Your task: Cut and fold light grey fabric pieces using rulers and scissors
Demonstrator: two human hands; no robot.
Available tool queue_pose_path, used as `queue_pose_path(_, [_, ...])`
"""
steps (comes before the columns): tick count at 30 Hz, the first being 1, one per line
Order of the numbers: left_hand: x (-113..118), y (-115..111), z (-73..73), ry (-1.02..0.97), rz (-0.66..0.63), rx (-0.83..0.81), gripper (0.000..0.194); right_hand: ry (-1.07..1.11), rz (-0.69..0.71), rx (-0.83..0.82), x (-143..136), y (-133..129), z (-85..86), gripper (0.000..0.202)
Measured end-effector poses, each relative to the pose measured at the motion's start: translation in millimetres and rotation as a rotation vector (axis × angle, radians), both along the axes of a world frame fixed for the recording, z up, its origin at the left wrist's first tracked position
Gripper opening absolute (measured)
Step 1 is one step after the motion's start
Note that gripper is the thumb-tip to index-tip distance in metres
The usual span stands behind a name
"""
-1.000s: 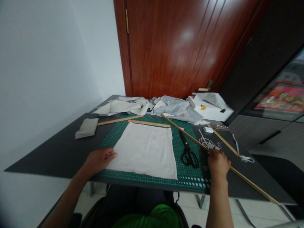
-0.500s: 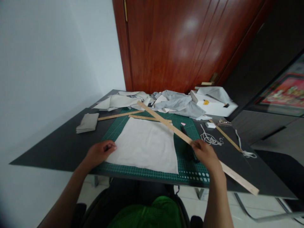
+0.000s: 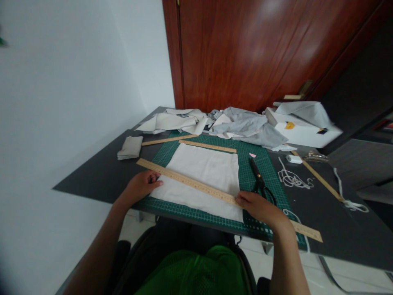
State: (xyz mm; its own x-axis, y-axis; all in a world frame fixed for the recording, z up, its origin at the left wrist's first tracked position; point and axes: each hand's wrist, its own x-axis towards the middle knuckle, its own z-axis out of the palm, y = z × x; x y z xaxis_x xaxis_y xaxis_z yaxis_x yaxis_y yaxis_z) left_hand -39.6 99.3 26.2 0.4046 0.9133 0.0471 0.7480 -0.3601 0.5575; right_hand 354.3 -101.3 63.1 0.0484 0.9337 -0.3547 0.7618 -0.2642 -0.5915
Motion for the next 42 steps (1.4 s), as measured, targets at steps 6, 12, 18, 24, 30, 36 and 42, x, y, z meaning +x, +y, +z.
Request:
queue_pose_path(6, [-12,-2,8.4,0.174,0.099,0.017,0.041,-0.12,0.052,-0.067,7,-7,-6.7,0.029])
queue_pose_path(12, [-30,8,-4.4,0.001,0.012,0.063,0.036,-0.75,-0.164,-0.035,-29,-5,-11.5,0.034])
queue_pose_path(18, [-25,2,-7.2,0.042,0.018,0.201,0.028,-0.711,0.133,0.268,-85,20,-13.4,0.036])
queue_pose_path(24, [-12,-8,-6.5,0.1,-0.151,0.615,0.039,-0.742,0.057,0.246,-103,22,-22.7,0.037])
queue_pose_path(30, [-12,-7,-8.6,0.075,-0.26,0.512,0.029,-0.609,0.108,0.231,-77,8,-26.6,0.05])
queue_pose_path(36, [-13,-5,-8.8,0.037,-0.269,0.243,0.047,-0.572,0.081,0.204,-63,-6,-28.8,0.046])
queue_pose_path(42, [-15,-4,-7.7,0.031,-0.297,0.158,0.079,-0.598,0.179,0.198,-79,2,-24.3,0.028])
